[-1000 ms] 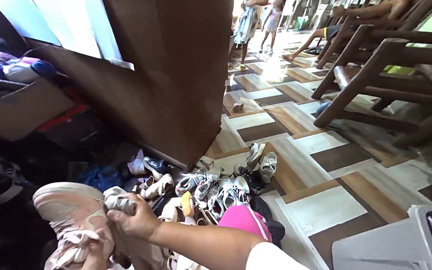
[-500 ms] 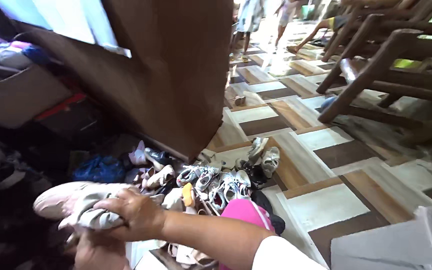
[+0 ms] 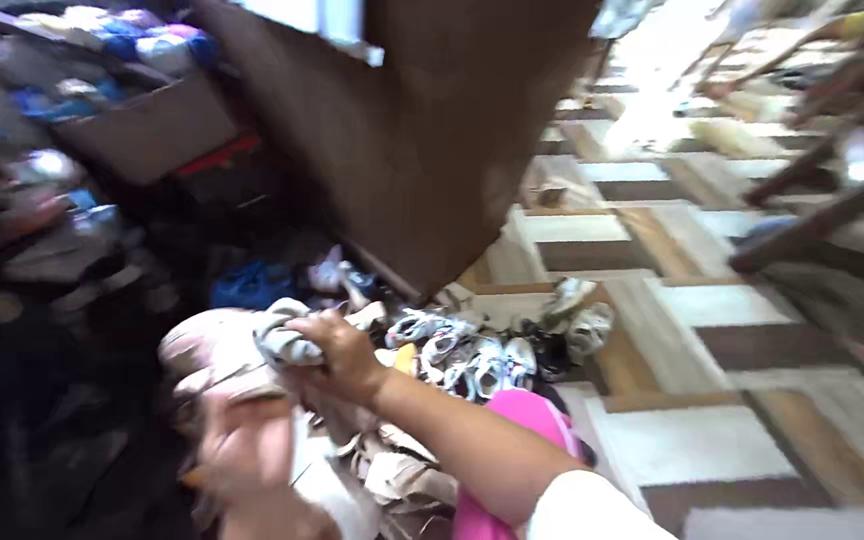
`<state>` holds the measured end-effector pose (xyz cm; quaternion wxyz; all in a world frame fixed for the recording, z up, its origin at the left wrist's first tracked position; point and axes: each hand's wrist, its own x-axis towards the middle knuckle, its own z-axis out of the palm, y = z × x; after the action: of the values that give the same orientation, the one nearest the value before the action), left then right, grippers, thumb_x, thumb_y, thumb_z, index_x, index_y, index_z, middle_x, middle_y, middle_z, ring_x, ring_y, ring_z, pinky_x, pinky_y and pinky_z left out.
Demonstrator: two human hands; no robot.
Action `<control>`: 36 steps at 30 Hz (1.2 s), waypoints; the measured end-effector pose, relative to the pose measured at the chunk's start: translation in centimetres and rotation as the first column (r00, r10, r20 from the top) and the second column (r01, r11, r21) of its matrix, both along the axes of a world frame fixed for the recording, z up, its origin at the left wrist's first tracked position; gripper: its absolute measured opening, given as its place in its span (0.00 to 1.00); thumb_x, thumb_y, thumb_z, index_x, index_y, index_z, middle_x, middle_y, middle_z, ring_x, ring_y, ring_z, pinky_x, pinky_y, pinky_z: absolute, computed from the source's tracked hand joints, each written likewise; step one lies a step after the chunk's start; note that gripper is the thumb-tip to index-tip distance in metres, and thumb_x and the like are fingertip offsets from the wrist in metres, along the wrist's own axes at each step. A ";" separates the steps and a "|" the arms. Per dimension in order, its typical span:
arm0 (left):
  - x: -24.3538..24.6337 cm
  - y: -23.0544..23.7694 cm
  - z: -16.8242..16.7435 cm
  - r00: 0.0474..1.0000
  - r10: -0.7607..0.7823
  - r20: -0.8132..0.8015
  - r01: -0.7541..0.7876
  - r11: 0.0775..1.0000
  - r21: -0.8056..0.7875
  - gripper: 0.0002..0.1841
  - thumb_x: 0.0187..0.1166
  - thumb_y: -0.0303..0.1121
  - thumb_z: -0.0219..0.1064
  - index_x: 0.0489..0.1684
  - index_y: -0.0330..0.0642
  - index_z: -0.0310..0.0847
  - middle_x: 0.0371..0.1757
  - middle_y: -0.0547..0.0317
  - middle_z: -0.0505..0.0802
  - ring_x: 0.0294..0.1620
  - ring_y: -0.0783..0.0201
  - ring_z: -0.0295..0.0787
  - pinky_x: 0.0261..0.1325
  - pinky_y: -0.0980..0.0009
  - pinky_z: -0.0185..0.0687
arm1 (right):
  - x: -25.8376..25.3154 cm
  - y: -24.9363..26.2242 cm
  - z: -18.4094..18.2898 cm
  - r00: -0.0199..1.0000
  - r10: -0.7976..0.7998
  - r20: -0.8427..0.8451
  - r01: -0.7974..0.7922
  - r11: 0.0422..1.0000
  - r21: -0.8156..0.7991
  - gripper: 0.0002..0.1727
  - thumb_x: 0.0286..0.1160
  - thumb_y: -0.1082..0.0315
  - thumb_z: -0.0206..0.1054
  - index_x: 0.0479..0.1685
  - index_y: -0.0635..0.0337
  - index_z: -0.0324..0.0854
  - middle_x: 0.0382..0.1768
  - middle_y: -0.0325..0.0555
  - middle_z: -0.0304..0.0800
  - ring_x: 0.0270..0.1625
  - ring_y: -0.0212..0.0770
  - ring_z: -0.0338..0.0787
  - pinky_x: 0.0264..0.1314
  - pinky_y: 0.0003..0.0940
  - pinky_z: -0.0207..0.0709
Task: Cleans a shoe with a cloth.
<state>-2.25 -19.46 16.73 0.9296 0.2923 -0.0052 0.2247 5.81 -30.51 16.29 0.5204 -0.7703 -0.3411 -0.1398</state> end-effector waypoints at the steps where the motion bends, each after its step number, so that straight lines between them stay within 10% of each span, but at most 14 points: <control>1: 0.0 -0.1 0.2 1.000 0.005 0.012 -0.005 1.000 -0.019 0.24 0.95 0.45 0.38 0.51 0.51 0.84 0.46 0.63 0.96 0.53 0.65 0.93 0.60 0.61 0.90 | 0.4 -0.5 0.3 0.996 -0.053 -0.070 0.054 0.998 0.013 0.25 0.66 0.66 0.79 0.65 0.66 0.87 0.55 0.65 0.90 0.58 0.58 0.91 0.62 0.54 0.84; 6: 0.8 0.0 0.6 0.994 0.082 -0.077 -0.088 0.993 -0.074 0.30 0.95 0.40 0.23 0.44 0.44 0.78 0.36 0.62 0.96 0.42 0.67 0.96 0.46 0.68 0.95 | -1.7 0.2 1.4 0.997 0.039 0.072 -0.043 0.997 0.060 0.27 0.52 0.75 0.83 0.58 0.69 0.90 0.58 0.69 0.90 0.65 0.64 0.89 0.69 0.56 0.82; 10: 1.0 0.5 -1.8 0.973 0.015 -0.230 -0.067 0.974 -0.218 0.32 0.95 0.44 0.27 0.35 0.44 0.80 0.28 0.61 0.94 0.31 0.68 0.93 0.36 0.71 0.92 | -1.4 0.5 -0.6 0.966 0.093 0.242 -0.086 0.996 -0.039 0.22 0.50 0.73 0.84 0.52 0.63 0.94 0.46 0.66 0.92 0.50 0.62 0.93 0.50 0.53 0.88; 15: 1.4 -0.5 -0.2 0.939 0.161 -0.305 -0.224 0.957 -0.185 0.21 0.96 0.42 0.32 0.48 0.43 0.71 0.36 0.61 0.90 0.42 0.66 0.92 0.45 0.68 0.91 | 2.4 -1.9 -0.2 0.961 -0.083 -0.264 0.061 0.994 -0.093 0.29 0.70 0.68 0.77 0.73 0.65 0.82 0.63 0.69 0.86 0.65 0.63 0.87 0.69 0.56 0.80; 20: 0.6 -0.9 1.4 0.976 0.072 -0.203 -0.112 0.975 -0.193 0.28 0.96 0.44 0.29 0.43 0.39 0.76 0.36 0.56 0.95 0.43 0.62 0.96 0.45 0.65 0.94 | 2.8 -1.7 -0.3 0.860 0.053 -0.507 0.172 0.907 0.386 0.27 0.76 0.71 0.72 0.71 0.78 0.76 0.65 0.72 0.84 0.69 0.58 0.85 0.76 0.51 0.75; 25: 0.0 -0.3 2.6 0.959 0.014 -0.283 0.068 0.958 0.279 0.21 0.95 0.38 0.30 0.54 0.48 0.73 0.45 0.69 0.96 0.51 0.71 0.94 0.58 0.69 0.92 | 2.3 -1.4 0.7 0.644 0.312 -0.699 0.198 0.814 0.546 0.19 0.83 0.74 0.65 0.68 0.77 0.76 0.59 0.63 0.87 0.58 0.39 0.87 0.67 0.36 0.79; 29: -0.1 0.3 1.6 0.935 0.134 -0.328 0.045 0.873 0.486 0.12 0.93 0.31 0.38 0.60 0.44 0.67 0.47 0.71 0.92 0.53 0.74 0.91 0.62 0.71 0.89 | 2.1 -0.7 0.5 0.743 0.171 -0.647 0.141 0.905 0.401 0.25 0.80 0.72 0.69 0.73 0.78 0.74 0.66 0.70 0.85 0.69 0.51 0.85 0.77 0.44 0.74; 36: 1.1 -2.4 -0.1 0.942 0.112 -0.317 0.003 0.940 0.342 0.22 0.96 0.40 0.30 0.55 0.45 0.73 0.43 0.68 0.93 0.51 0.72 0.92 0.61 0.69 0.88 | -0.2 -0.2 0.1 0.969 -0.083 -0.232 0.090 0.996 0.018 0.27 0.65 0.71 0.78 0.68 0.68 0.85 0.62 0.70 0.87 0.67 0.64 0.86 0.72 0.56 0.78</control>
<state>-1.17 -21.81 16.64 0.8465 0.4808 0.1208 0.1940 5.65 -30.70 16.42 0.5609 -0.7878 -0.2424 -0.0767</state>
